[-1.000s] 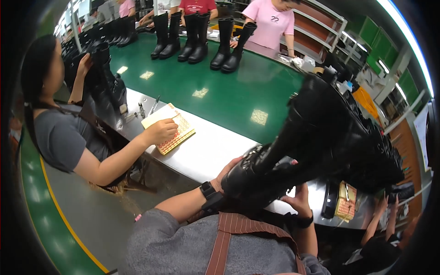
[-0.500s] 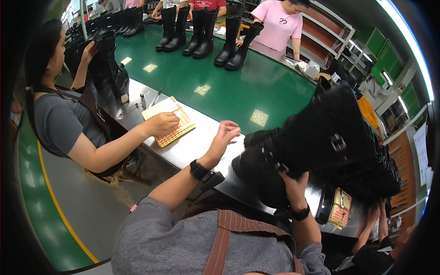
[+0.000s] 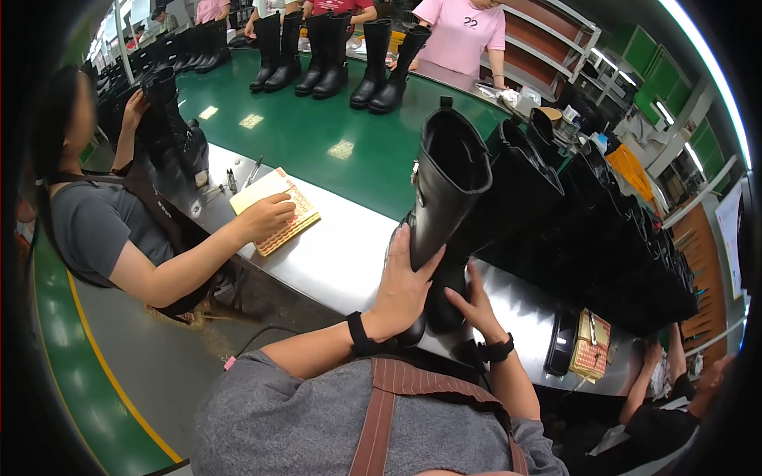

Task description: Inspecting pairs of black boots for defects, checking zippers and hardware, and placing them on a conveyor belt.

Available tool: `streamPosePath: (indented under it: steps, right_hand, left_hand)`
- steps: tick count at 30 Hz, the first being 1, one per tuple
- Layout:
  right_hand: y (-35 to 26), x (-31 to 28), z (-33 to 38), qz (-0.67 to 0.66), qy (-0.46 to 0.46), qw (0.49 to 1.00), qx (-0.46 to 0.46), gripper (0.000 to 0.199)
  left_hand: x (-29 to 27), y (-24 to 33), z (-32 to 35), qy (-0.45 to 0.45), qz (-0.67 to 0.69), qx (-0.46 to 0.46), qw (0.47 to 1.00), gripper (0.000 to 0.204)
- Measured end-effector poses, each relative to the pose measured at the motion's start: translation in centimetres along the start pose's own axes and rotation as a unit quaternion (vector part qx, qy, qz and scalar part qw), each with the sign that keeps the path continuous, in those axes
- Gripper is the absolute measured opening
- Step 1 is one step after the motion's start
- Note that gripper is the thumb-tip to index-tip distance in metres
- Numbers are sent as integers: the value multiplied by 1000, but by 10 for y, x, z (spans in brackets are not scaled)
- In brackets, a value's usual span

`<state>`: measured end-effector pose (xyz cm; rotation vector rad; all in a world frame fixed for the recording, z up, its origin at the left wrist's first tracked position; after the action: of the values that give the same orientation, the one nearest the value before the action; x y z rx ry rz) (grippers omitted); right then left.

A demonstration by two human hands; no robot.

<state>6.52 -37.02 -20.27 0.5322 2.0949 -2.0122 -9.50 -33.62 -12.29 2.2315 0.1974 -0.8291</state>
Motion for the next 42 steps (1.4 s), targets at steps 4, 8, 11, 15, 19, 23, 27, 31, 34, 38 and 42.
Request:
streamPosePath:
  steps: [4, 8, 11, 15, 19, 23, 27, 31, 34, 38, 42]
  right_hand:
    - [-29, 26, 26, 164, -13, 981, -105, 99]
    - [-56, 53, 54, 213, -76, 959, -169, 91]
    - [-58, 52, 59, 168, -104, 967, -159, 77]
    - [-29, 20, 71, 132, -16, 983, -130, 49]
    - [-1, -42, 105, 181, 201, 962, -26, 17]
    - [5, -71, 132, 259, 283, 922, -54, 8]
    - [19, -81, 138, 273, 322, 907, -2, 7]
    - [26, -78, 135, 292, 318, 902, 0, 7]
    - [35, -78, 133, 295, 309, 904, 32, 13]
    - [45, -75, 129, 323, 227, 919, 0, 26]
    - [40, -77, 123, 318, 181, 931, -2, 41]
  left_hand:
    - [-22, -3, -5, -11, 30, -82, 996, 81]
    - [-46, -24, -9, 33, 5, -163, 986, 79]
    - [-43, -30, -14, 64, 4, -155, 986, 71]
    - [-39, -35, -19, 111, -5, -85, 990, 50]
    - [-37, -77, -39, 117, 178, -150, 966, 33]
    - [-32, -105, -98, 88, 144, -141, 975, 29]
    - [-6, -132, -201, 138, 88, -79, 983, 30]
    - [45, -169, -326, 212, -2, -9, 977, 34]
    - [67, -208, -411, 253, -75, -85, 961, 38]
    - [124, -254, -456, 157, -109, -190, 963, 82]
    - [205, -315, -422, -45, -144, -276, 949, 87]
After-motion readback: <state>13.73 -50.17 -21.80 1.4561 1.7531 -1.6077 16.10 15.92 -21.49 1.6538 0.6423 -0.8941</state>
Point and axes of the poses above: each hand's wrist, its own z-axis away from the middle knuckle, its own x-axis out of the palm, y = z × x, the point moved 9 cm from there along -z, towards the middle knuckle, and after that the axes turned 6 degrees about z, right-handed, at the moved point
